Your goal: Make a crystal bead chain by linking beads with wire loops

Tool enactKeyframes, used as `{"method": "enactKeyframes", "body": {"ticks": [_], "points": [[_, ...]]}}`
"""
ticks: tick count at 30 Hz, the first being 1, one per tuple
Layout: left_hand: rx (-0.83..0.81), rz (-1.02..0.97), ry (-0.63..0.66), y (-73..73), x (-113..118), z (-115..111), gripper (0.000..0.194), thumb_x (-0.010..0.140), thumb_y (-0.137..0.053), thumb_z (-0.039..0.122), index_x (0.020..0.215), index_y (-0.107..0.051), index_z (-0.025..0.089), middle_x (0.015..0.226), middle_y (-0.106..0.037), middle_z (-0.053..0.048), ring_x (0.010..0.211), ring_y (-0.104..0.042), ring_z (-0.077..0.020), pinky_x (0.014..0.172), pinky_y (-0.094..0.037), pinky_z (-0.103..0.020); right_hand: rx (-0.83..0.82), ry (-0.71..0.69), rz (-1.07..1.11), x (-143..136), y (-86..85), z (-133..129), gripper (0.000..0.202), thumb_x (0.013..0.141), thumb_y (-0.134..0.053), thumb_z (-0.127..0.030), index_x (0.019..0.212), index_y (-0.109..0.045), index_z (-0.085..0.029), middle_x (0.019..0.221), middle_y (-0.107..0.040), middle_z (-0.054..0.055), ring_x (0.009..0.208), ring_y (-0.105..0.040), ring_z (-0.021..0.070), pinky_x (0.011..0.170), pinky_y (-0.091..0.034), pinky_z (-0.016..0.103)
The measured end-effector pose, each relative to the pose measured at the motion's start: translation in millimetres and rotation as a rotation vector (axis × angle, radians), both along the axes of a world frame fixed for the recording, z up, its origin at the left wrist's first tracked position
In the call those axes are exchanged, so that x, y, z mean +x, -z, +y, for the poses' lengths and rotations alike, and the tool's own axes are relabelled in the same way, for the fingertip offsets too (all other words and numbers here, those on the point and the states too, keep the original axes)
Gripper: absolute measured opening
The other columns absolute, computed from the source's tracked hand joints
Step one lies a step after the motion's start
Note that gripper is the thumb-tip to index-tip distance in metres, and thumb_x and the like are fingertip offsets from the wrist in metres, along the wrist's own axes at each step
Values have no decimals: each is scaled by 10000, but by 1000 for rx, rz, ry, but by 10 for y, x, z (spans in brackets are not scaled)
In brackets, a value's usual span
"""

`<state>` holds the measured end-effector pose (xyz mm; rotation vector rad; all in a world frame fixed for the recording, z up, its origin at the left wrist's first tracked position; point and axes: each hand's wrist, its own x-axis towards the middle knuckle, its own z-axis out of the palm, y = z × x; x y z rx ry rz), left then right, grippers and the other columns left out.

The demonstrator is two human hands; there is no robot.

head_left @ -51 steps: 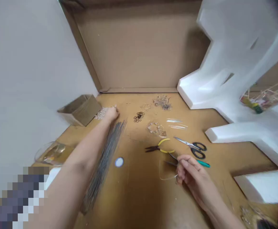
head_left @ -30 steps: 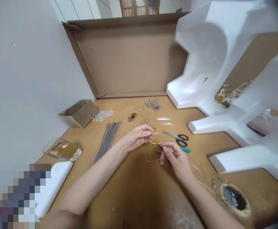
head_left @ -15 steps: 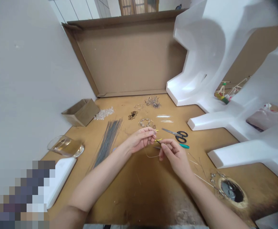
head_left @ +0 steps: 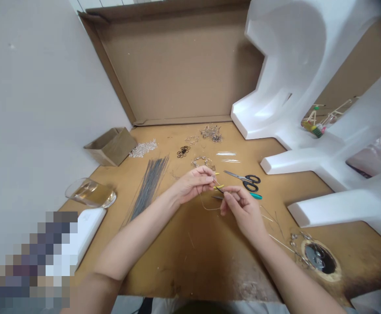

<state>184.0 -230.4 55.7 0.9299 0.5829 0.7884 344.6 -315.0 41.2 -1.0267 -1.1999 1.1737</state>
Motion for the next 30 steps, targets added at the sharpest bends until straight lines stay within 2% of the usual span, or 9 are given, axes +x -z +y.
{"method": "enactKeyframes", "body": {"ticks": [11,20,30], "points": [[-44,58,-14,-51,0,-28,244,636,-762,179,825,-628,103,764,-679,-28,664,-642,-85,714,-517,-216,8,43,-23,-6,40,2,177,836,-546,-364,907,-529,-203,556,-583,-43,484,-543,102,516,-449,239],[-50,50,-52,-58,17,-29,212,662,-743,168,803,-603,97,760,-671,-24,672,-642,-84,699,-519,-207,7,73,-52,-5,43,-7,192,831,-551,-379,903,-524,-203,563,-595,-31,490,-561,116,520,-466,253],[-87,-1,-21,-38,34,-41,157,715,-704,175,805,-603,94,766,-662,-37,680,-625,-80,701,-501,-208,33,65,-64,-11,43,-1,182,834,-544,-374,899,-518,-206,556,-595,-32,487,-564,114,515,-464,250]]}}
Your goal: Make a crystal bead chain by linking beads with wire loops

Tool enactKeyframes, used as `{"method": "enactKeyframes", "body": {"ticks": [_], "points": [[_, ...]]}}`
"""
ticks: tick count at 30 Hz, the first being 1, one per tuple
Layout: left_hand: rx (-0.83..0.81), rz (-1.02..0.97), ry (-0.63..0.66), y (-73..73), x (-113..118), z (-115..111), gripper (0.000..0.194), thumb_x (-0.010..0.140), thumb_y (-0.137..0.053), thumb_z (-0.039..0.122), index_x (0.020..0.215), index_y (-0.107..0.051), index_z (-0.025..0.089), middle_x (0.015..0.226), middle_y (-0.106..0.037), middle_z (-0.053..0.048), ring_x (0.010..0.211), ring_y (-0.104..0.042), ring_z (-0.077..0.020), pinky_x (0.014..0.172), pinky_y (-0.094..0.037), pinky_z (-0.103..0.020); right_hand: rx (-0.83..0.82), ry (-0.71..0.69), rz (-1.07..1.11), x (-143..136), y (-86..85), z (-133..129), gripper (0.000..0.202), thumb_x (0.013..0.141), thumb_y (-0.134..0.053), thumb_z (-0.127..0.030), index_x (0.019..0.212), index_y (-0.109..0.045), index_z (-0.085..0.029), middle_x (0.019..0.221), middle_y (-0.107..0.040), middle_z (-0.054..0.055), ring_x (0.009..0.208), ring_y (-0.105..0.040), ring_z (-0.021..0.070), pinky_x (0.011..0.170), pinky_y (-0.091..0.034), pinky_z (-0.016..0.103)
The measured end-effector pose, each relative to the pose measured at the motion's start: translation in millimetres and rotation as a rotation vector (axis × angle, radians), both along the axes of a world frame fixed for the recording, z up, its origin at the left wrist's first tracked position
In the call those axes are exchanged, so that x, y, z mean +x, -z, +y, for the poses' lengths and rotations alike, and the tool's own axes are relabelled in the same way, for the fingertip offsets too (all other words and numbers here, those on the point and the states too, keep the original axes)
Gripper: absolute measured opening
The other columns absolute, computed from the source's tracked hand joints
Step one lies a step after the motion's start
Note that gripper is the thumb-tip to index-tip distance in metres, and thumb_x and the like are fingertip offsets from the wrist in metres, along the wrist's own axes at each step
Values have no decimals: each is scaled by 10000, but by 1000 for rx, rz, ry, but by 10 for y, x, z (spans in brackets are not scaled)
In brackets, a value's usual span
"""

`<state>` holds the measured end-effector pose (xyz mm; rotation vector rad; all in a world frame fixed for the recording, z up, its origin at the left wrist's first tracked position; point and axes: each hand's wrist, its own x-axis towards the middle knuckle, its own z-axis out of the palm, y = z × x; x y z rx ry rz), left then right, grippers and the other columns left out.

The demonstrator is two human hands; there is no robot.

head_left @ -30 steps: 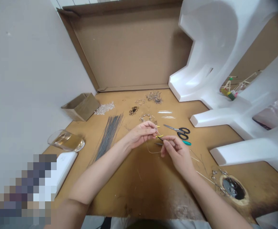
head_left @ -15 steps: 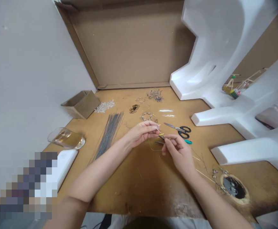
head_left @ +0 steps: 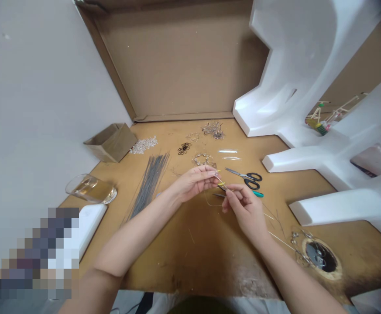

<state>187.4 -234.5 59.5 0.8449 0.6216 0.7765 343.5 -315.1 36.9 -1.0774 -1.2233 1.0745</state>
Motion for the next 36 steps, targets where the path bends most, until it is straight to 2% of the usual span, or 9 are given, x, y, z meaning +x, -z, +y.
{"method": "enactKeyframes", "body": {"ticks": [11,21,25,31,36], "points": [[-113,-83,56,10,-1,0,131,720,-695,161,805,-619,97,783,-665,-35,685,-634,-87,661,-508,-195,7,-1,12,0,17,-16,171,840,-541,-364,908,-527,-208,564,-593,-35,491,-562,114,518,-457,251],[-115,-74,61,41,-11,10,141,716,-704,191,794,-630,99,751,-666,-30,651,-628,-85,647,-507,-200,14,6,3,-5,10,-18,174,841,-540,-367,912,-532,-208,565,-595,-34,492,-563,116,517,-454,251],[-50,-31,49,17,-14,8,169,700,-719,199,797,-627,96,756,-662,-28,639,-619,-77,644,-496,-198,13,10,-3,-2,18,-18,164,842,-541,-360,907,-530,-209,565,-595,-32,490,-560,115,521,-458,252],[135,87,-58,-6,-22,0,210,657,-747,181,808,-619,110,692,-637,-4,645,-609,-81,677,-472,-216,17,14,-15,6,25,-15,171,844,-537,-368,907,-528,-209,570,-600,-30,492,-565,118,525,-461,255],[166,88,-32,23,-15,-12,228,641,-756,193,794,-607,114,694,-608,18,608,-589,-62,654,-467,-203,28,7,-23,10,18,-14,167,848,-533,-359,912,-530,-205,565,-594,-33,493,-564,115,522,-458,250]]}}
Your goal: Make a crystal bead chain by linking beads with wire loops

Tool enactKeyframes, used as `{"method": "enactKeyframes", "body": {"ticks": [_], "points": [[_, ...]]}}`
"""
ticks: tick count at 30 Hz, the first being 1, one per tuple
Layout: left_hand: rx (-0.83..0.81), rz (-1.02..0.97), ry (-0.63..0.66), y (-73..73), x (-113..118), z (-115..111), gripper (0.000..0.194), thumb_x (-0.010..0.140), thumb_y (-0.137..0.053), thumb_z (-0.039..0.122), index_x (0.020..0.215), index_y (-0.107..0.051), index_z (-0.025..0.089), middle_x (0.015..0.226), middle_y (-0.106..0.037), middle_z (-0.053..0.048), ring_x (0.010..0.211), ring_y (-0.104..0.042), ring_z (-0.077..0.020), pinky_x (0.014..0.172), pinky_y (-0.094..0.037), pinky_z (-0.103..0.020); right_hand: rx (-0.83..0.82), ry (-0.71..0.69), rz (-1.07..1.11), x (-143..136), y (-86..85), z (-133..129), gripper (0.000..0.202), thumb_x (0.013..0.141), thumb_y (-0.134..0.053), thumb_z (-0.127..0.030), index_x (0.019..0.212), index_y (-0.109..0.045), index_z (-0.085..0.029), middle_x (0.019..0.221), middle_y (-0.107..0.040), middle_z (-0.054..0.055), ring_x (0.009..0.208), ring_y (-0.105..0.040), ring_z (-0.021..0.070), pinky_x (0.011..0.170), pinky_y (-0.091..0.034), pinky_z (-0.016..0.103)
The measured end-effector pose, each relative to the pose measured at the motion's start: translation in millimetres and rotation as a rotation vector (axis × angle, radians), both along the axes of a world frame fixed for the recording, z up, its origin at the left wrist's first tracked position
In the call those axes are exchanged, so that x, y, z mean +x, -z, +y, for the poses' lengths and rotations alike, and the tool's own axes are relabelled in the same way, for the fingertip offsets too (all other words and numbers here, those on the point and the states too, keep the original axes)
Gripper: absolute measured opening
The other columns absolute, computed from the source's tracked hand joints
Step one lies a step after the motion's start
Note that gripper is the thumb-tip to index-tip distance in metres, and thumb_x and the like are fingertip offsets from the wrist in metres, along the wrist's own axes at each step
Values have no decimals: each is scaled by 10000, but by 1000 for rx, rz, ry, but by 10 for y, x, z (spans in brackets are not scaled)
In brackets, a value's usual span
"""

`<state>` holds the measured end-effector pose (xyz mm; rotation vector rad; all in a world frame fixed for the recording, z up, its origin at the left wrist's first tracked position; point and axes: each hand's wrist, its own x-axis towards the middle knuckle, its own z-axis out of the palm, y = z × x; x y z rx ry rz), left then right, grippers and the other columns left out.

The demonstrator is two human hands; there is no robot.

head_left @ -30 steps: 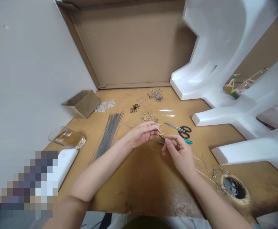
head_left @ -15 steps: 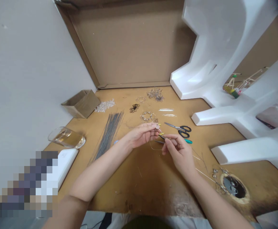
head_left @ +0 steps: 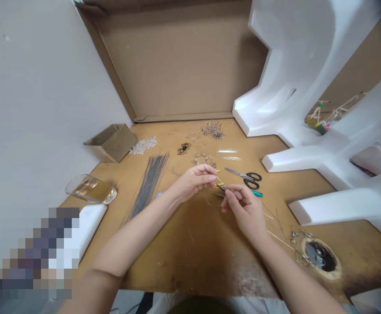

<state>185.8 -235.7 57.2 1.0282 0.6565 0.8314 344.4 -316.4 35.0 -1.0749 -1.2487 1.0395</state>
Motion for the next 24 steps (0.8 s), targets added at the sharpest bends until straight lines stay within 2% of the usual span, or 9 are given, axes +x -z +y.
{"method": "enactKeyframes", "body": {"ticks": [5,17,24], "points": [[1,-29,40,18,-6,10,206,704,-714,254,798,-591,119,624,-589,21,530,-546,-53,554,-441,-181,3,2,3,-4,-3,1,170,841,-542,-355,901,-529,-197,560,-595,-33,485,-561,111,509,-454,242],[-46,-72,90,22,-35,31,241,645,-756,166,846,-627,134,728,-654,5,627,-621,-68,656,-493,-187,24,-13,-15,-9,-12,-19,143,852,-533,-325,911,-539,-195,569,-598,-33,495,-566,103,527,-455,236],[-40,-60,91,13,-36,21,257,703,-719,246,916,-665,113,787,-678,-38,680,-651,-103,691,-521,-222,15,-2,-26,3,-8,-18,145,856,-528,-322,921,-540,-193,569,-597,-33,495,-560,101,526,-447,233]]}}
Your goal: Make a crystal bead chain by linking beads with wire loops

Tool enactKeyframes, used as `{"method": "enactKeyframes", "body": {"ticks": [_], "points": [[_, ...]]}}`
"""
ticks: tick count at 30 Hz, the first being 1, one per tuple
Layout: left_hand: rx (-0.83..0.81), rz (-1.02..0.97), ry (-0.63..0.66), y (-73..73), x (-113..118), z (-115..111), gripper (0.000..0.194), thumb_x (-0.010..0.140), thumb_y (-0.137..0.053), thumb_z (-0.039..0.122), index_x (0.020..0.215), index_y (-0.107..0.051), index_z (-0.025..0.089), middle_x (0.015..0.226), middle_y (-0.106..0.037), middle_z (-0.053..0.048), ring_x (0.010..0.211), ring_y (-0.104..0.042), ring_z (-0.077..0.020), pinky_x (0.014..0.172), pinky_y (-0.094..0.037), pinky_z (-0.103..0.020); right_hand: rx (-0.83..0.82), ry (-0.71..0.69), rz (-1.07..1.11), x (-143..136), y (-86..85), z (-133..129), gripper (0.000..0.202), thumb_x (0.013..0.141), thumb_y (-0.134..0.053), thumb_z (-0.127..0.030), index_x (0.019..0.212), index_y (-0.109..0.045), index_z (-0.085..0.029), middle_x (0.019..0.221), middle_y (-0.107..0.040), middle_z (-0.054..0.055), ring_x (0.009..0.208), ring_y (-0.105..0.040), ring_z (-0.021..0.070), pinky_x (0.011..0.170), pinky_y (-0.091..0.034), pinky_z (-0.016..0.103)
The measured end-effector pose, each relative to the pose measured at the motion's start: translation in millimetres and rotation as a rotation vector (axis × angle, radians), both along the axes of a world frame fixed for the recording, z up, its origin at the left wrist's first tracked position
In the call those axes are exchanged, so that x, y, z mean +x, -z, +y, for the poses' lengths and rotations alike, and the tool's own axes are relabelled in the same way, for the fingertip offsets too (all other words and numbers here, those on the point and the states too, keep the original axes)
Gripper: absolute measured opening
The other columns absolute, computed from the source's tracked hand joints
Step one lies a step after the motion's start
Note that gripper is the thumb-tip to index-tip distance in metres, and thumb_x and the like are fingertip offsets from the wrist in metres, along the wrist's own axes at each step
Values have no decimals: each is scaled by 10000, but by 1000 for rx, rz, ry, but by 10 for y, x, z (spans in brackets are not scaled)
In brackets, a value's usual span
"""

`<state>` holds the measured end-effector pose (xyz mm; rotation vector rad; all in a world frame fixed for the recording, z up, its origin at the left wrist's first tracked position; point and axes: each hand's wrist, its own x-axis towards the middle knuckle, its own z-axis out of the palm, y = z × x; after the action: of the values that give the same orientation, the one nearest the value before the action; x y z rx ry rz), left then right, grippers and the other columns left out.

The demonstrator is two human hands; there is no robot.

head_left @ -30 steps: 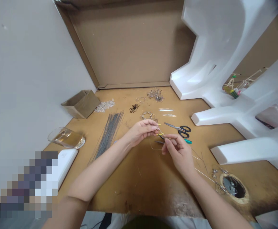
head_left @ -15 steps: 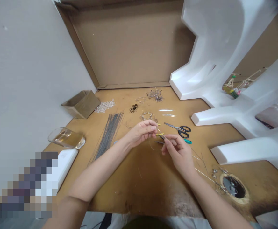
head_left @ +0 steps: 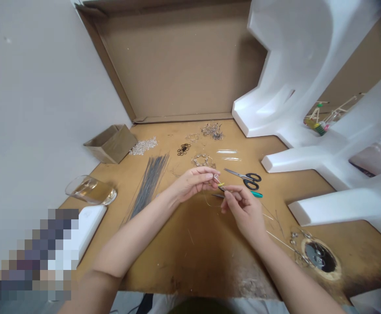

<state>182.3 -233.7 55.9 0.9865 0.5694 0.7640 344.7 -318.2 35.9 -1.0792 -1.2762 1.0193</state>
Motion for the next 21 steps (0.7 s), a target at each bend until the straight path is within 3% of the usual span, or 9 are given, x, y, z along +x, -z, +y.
{"method": "enactKeyframes", "body": {"ticks": [21], "points": [[9,43,-33,-31,26,-27,245,698,-723,260,837,-570,128,752,-664,-10,646,-629,-90,684,-502,-236,11,12,-23,-9,-1,2,155,855,-523,-335,915,-536,-193,559,-595,-32,492,-561,108,534,-451,246]]}}
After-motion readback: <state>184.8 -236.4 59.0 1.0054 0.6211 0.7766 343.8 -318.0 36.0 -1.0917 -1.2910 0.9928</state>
